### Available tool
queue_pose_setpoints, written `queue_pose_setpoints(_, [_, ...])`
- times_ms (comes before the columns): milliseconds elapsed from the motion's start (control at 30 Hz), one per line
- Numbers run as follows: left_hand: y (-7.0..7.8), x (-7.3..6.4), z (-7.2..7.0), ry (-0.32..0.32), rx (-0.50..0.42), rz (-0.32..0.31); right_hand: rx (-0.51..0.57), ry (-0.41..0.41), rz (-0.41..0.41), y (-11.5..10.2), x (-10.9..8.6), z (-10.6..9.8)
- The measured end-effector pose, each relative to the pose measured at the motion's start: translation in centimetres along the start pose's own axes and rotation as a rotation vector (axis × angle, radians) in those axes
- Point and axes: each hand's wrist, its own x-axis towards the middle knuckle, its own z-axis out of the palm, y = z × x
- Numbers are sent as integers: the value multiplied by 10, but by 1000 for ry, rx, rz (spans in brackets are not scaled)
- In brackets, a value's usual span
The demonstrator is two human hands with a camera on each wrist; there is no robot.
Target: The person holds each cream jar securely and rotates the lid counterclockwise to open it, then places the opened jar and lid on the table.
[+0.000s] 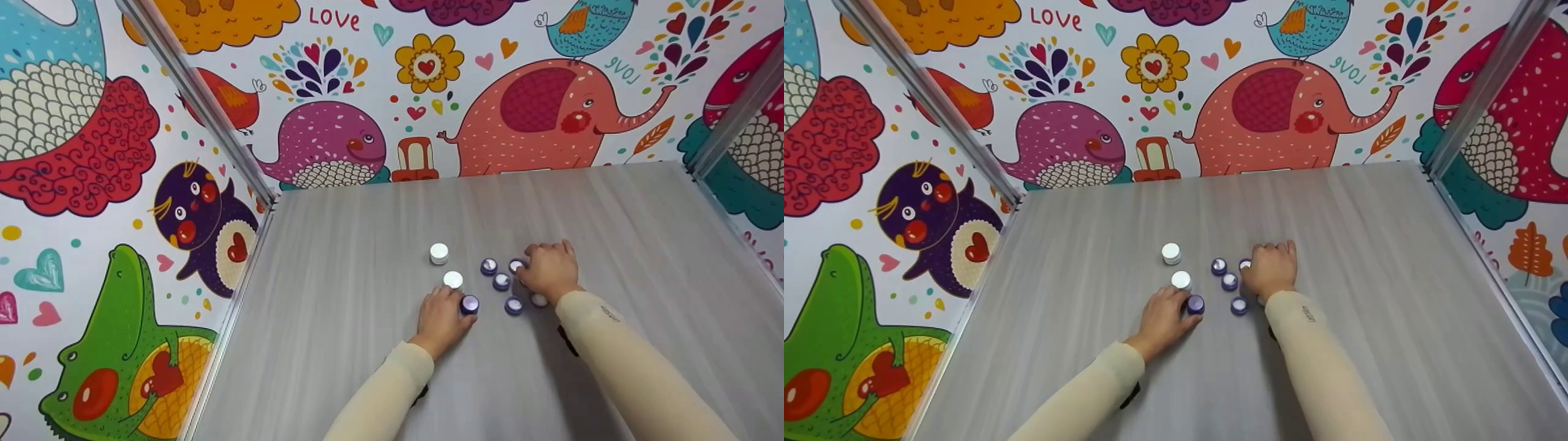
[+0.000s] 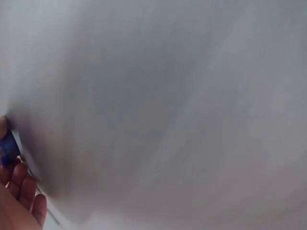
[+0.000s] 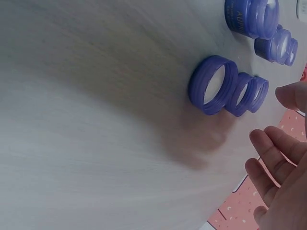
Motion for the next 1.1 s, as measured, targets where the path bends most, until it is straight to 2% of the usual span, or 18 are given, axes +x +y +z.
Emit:
queue_pose_setpoints(233, [-2, 1, 1, 6, -44, -28, 9, 29, -29, -12, 0, 2])
queue_pose_setpoints(400, [-1, 0, 1, 1, -54, -30, 29, 46, -54, -19, -1, 5])
queue_pose_setpoints(533, [-1, 0, 2, 23, -63, -21, 35, 74, -84, -21, -2, 8])
queue_pose_setpoints(900, [0, 1, 2, 35, -62, -21, 38, 113, -126, -30, -5, 5])
queue_pose_setpoints(1100, [0, 1, 2, 27, -52, -25, 27, 144, -189, -38, -8, 7])
